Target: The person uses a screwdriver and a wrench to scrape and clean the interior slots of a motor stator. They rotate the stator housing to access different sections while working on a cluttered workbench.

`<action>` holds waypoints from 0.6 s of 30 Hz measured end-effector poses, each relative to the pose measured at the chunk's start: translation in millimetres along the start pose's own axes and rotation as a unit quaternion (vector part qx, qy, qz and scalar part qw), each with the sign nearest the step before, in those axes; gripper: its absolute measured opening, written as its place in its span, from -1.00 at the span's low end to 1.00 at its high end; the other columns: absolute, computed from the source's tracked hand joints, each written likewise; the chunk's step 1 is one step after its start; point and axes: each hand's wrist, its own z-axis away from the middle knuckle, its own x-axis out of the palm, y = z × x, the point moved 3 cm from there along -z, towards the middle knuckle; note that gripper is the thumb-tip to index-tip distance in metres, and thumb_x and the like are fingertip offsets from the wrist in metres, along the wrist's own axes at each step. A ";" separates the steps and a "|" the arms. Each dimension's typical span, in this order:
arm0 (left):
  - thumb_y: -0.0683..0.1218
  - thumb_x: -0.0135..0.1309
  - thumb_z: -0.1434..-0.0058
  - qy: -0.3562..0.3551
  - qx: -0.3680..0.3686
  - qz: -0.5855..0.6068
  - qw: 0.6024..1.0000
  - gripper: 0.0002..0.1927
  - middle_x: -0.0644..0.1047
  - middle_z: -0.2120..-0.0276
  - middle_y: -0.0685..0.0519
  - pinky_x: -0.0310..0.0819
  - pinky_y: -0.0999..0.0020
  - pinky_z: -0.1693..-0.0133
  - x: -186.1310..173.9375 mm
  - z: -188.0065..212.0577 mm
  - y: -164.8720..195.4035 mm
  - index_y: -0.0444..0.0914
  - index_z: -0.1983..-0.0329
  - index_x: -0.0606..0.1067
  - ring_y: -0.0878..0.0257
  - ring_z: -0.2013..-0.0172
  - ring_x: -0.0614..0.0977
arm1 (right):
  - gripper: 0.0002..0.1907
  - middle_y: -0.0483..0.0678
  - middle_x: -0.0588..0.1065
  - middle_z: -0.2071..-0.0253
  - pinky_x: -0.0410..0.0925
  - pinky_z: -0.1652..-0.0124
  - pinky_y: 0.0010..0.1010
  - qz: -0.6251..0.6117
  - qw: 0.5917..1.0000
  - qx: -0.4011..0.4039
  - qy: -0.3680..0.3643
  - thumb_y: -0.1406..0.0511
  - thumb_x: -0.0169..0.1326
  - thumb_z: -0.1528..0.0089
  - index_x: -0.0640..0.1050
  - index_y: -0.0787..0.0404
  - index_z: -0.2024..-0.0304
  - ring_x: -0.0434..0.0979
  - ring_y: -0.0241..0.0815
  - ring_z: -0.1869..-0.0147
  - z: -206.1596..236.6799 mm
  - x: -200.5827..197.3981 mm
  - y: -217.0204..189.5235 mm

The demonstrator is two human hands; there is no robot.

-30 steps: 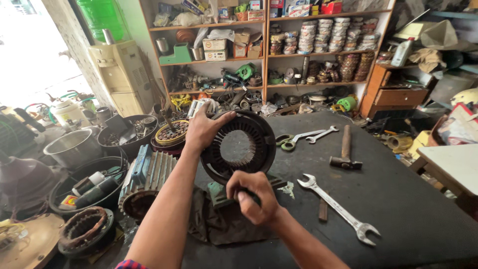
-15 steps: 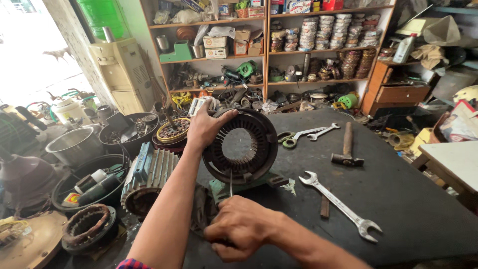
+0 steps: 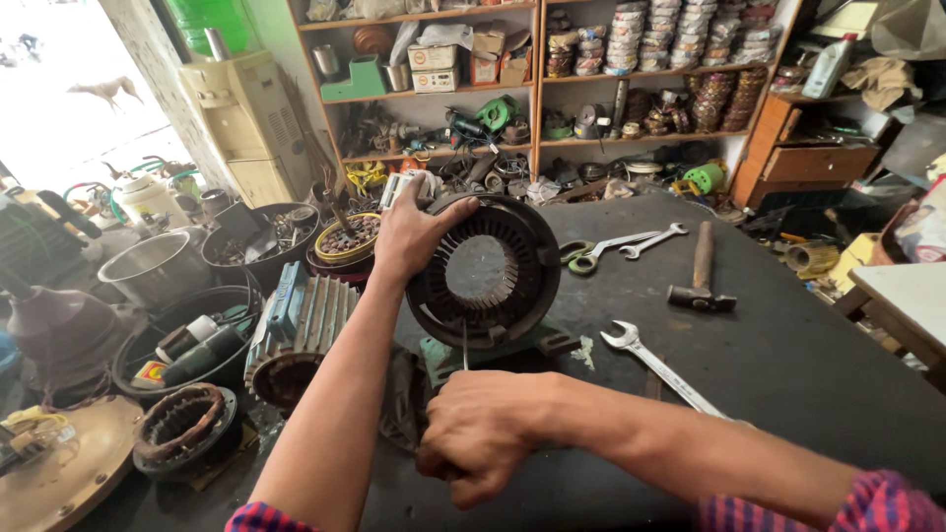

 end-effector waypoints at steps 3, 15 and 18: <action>0.49 0.26 0.12 0.000 0.001 -0.009 1.000 0.15 0.50 -0.16 -0.28 0.35 0.09 -0.19 0.3 -3.0 -1.8 -0.31 -0.38 0.32 -0.12 -0.18 0.53 | -0.84 -0.09 0.46 0.58 0.28 0.42 -0.13 -0.044 0.996 0.001 0.073 0.17 0.05 0.00 0.47 0.11 0.53 0.48 0.04 0.44 11.0 2.3 4.4; 0.47 0.28 0.11 0.015 0.030 -0.007 0.999 0.13 0.49 -0.20 -0.26 0.35 0.11 -0.20 -1.6 0.8 -2.6 -0.31 -0.37 0.32 -0.10 -0.20 0.52 | -0.84 -0.10 0.47 0.46 0.25 0.37 -0.36 -0.166 0.841 -0.011 0.514 0.33 -0.08 0.05 0.49 0.21 0.44 0.40 -0.14 0.48 32.6 8.1 -8.2; 0.47 0.27 0.12 0.001 0.003 -0.008 1.000 0.15 0.49 -0.18 -0.25 0.35 0.11 -0.19 -2.1 3.8 -2.7 -0.29 -0.39 0.30 -0.09 -0.19 0.53 | -0.84 -0.09 0.50 0.38 0.34 0.28 -0.31 -0.142 0.915 -0.030 0.377 0.31 -0.01 -0.06 0.49 0.19 0.32 0.52 -0.05 0.35 17.1 10.6 -19.4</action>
